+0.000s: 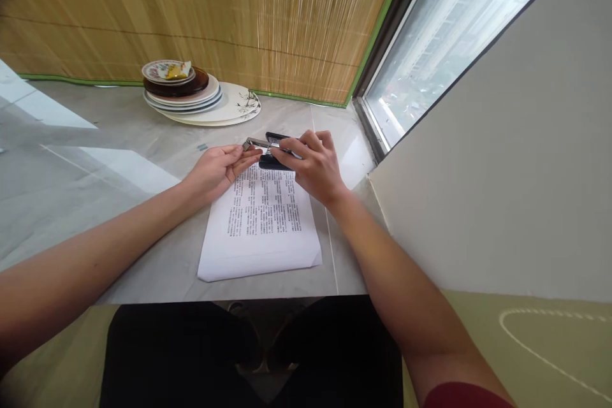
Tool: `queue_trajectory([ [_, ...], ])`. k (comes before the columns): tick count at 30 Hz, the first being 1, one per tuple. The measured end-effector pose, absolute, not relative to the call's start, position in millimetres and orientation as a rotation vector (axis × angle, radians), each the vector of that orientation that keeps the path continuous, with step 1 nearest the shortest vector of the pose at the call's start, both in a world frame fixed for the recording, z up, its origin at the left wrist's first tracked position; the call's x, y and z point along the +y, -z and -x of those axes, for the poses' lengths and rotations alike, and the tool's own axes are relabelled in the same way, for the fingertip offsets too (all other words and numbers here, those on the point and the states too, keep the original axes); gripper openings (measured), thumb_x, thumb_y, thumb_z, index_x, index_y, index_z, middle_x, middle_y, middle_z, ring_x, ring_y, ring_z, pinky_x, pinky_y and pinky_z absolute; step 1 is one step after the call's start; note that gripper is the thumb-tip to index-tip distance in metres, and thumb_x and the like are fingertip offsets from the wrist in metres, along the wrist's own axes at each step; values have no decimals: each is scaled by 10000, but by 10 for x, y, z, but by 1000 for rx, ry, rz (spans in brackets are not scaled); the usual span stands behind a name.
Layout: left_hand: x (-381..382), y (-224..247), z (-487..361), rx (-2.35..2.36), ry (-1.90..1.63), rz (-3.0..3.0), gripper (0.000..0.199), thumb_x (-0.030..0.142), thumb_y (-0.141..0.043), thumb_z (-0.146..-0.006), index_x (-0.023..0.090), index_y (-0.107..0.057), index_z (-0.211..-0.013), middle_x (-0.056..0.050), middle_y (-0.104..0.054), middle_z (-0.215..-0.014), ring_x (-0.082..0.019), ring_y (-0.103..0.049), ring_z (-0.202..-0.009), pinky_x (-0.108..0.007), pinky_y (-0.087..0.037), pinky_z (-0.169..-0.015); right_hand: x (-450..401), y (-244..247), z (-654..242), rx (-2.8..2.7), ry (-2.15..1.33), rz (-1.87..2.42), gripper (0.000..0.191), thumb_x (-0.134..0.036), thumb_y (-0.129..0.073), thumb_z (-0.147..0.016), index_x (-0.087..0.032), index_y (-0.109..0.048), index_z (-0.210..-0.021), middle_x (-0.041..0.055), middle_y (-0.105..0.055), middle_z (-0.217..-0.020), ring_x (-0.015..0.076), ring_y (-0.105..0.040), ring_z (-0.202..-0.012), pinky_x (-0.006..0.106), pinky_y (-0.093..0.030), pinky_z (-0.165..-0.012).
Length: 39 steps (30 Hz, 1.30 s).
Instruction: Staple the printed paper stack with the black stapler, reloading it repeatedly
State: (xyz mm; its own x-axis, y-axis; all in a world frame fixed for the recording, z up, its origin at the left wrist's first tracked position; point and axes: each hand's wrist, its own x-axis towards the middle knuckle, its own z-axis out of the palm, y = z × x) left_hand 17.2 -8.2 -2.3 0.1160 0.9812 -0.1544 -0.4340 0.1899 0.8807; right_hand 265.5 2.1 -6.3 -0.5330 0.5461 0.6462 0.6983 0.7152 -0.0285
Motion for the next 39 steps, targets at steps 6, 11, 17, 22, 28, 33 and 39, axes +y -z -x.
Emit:
queue_trajectory([
  [6, -20, 151, -95, 1030, -1282, -945, 241, 242, -645, -1104, 130, -783, -940, -148, -829, -1053, -157, -796, -855, -267, -696, -831, -34, 2, -2598, -1941, 13, 1005, 258, -320, -724, -984, -360, -797, -1228, 50, -734, -1099, 296, -614, -1042, 533, -507, -975],
  [11, 17, 202, -53, 1074, -1397, -1107, 174, 338, -804, -992, 189, -797, -901, -81, -813, -1022, -122, -717, -742, -221, -626, -622, -119, -70, -2541, -1940, -733, 759, 252, -410, -872, -835, -249, -789, -1012, 12, -677, -958, 203, -625, -862, 385, -514, -783],
  [17, 14, 185, -37, 1028, -1420, -1398, 325, 511, -912, -849, 195, -847, -885, -63, -795, -873, -100, -628, -625, -205, -514, -504, -140, 17, -2398, -2239, -998, 606, 234, -336, -890, -816, -218, -778, -985, 6, -697, -948, 177, -632, -868, 344, -467, -803],
  [22, 21, 156, 20, 1068, -1403, -1603, 354, 536, -932, -812, 199, -880, -911, -20, -723, -658, -101, -573, -523, -229, -472, -479, -109, 21, -2413, -2333, -998, 606, 273, -415, -887, -853, -212, -773, -995, 15, -724, -949, 185, -643, -885, 345, -476, -830],
  [28, -145, 20, -5, 1107, -1290, -1798, 258, 498, -914, -861, 253, -900, -940, -16, -714, -618, -130, -626, -561, -247, -468, -516, -142, -73, -2461, -2014, -688, 696, 329, -546, -652, -1064, -266, -780, -949, 23, -732, -926, 195, -652, -921, 379, -499, -887],
  [33, -189, -14, -29, 1122, -1287, -1784, 256, 507, -916, -866, 263, -901, -940, -15, -708, -621, -138, -627, -566, -262, -458, -532, -153, -66, -2449, -2058, -695, 701, 356, -592, -604, -1079, -324, -824, -1164, 47, -744, -1185, 204, -682, -1097, 365, -539, -893],
  [39, -161, 50, -27, 1106, -1273, -1733, 309, 544, -892, -882, 244, -890, -956, -1, -658, -593, -133, -603, -563, -261, -456, -537, -155, -51, -2407, -2081, -686, 685, 292, -492, -605, -1109, -348, -847, -1188, 30, -816, -1241, 204, -718, -1124, 420, -520, -1037],
])
